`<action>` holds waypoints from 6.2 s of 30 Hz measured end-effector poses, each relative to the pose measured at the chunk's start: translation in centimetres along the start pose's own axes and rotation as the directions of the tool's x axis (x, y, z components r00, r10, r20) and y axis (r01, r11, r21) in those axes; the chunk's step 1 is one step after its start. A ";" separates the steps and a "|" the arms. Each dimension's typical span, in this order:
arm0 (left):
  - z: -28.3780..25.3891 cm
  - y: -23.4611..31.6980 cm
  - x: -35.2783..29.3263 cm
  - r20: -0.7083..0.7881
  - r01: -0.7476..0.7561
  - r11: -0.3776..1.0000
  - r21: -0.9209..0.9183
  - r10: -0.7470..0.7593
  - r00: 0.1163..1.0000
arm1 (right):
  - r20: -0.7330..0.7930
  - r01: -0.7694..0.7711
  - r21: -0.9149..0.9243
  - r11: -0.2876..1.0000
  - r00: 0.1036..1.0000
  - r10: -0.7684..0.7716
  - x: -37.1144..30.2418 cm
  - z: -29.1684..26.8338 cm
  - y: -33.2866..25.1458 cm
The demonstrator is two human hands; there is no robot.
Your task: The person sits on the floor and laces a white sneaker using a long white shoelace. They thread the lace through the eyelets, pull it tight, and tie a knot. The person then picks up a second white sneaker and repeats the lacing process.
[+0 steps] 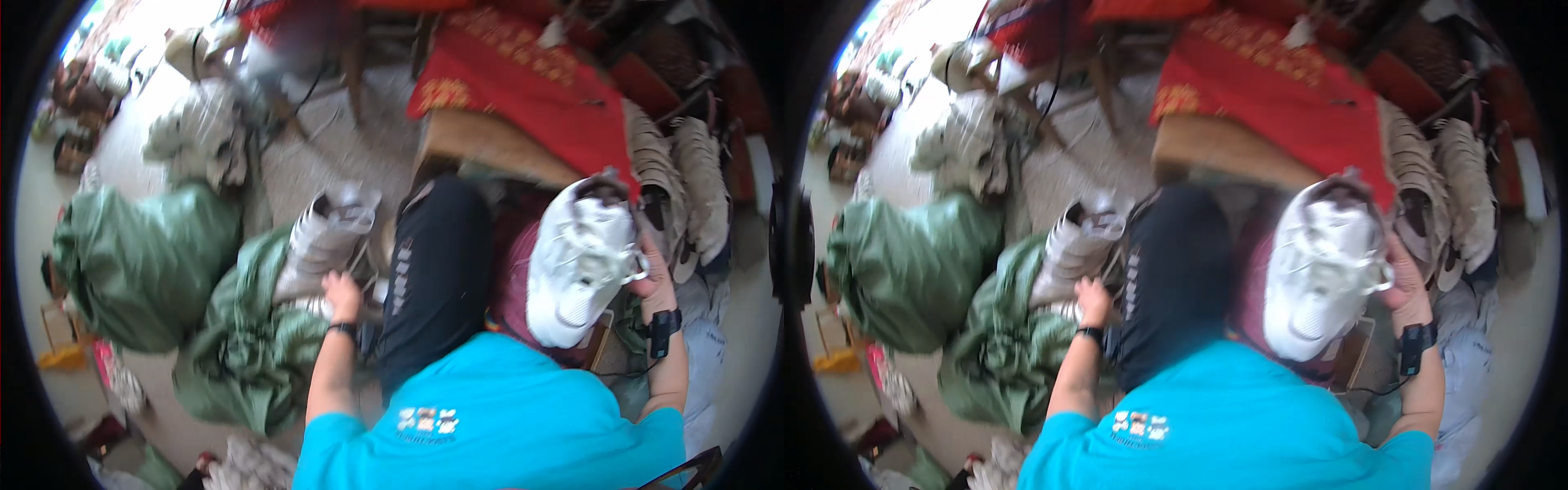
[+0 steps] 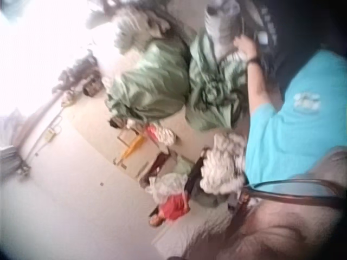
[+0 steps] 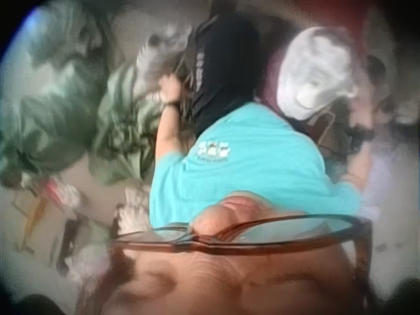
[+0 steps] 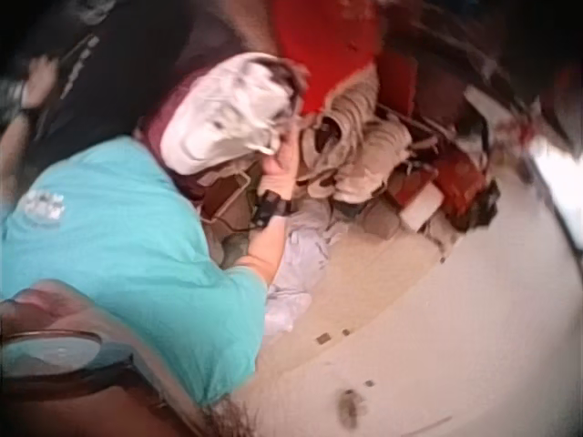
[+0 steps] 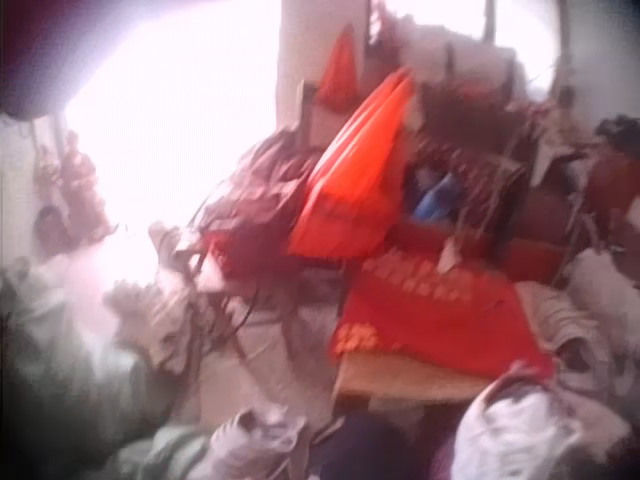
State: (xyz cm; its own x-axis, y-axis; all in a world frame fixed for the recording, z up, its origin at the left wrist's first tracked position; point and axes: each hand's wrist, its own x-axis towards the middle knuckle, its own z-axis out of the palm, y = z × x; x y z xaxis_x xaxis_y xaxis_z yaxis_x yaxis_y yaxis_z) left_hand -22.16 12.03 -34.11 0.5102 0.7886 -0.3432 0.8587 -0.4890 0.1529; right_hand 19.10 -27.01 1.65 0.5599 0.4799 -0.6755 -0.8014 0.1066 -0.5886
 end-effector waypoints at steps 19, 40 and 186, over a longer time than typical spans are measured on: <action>-23.6 -5.3 -5.6 -0.755 -0.258 0.965 -0.040 0.140 0.640 | 0.778 0.597 -0.562 -0.572 0.148 -0.610 12.1 26.1 -9.3; -43.3 28.8 -10.5 -0.961 -0.997 0.010 -0.078 0.267 0.078 | 0.856 0.449 -0.170 0.877 0.508 -0.095 -2.1 18.6 2.4; -28.9 34.7 -13.6 0.172 -0.386 0.307 -0.870 0.922 0.346 | 0.531 0.671 -0.655 0.346 0.735 -0.422 -6.8 5.0 6.2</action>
State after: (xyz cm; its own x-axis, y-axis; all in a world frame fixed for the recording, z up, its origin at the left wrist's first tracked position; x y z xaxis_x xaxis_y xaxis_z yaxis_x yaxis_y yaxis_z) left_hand 2.13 -4.86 2.68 0.9606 -0.2420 -0.1367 0.1074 -0.1304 0.9856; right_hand 9.28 -25.25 4.87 0.6379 0.7700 -0.0128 0.2362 -0.2114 -0.9484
